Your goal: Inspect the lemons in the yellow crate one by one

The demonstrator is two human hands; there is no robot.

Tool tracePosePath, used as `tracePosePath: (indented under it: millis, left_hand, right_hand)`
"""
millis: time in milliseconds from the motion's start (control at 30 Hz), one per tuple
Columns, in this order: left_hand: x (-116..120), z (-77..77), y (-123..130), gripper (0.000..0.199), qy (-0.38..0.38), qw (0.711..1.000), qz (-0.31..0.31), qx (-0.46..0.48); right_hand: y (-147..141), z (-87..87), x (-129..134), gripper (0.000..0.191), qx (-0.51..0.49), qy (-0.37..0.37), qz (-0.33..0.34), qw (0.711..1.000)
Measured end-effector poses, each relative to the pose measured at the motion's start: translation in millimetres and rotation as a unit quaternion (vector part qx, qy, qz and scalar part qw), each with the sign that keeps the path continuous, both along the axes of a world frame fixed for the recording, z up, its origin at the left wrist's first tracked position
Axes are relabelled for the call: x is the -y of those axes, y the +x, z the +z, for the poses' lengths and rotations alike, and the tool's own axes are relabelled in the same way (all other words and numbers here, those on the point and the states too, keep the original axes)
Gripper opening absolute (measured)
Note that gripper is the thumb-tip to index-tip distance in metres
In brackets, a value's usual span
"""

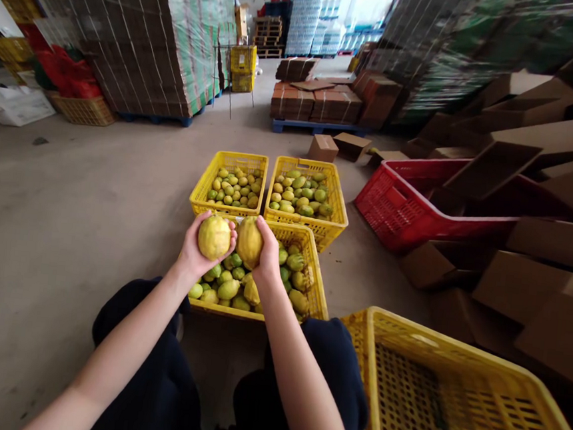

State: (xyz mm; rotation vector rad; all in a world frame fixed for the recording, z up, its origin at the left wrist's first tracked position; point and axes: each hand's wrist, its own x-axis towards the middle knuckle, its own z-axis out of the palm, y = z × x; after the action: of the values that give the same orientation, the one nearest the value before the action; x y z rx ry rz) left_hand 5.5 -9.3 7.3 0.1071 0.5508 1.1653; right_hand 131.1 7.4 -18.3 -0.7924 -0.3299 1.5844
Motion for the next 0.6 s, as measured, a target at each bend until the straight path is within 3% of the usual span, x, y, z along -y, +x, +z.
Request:
tracePosePath:
  millis: [100,200,433,600]
  left_hand:
    - [-5,-3.0,3,0.022,-0.023,0.996,0.086,-0.008]
    - [-9,-7.2,5,0.015,-0.034,0.991,0.130,-0.008]
    - [-12,-13.8,6,0.031,-0.010,0.998,0.042,-0.040]
    - [-13,-13.9,4,0.028,0.000,0.997,0.049,-0.063]
  right_hand:
    - [3,9.0,-1,0.021,-0.024,-0.075,-0.014,0.997]
    - [6,13.5,-1,0.024,-0.027,-0.100,-0.017,0.995]
    - [6,2.7,-4,0.021,-0.043,-0.129,0.018,0.991]
    - [6,12.5,1,0.016,-0.032,-0.097,0.044,0.994]
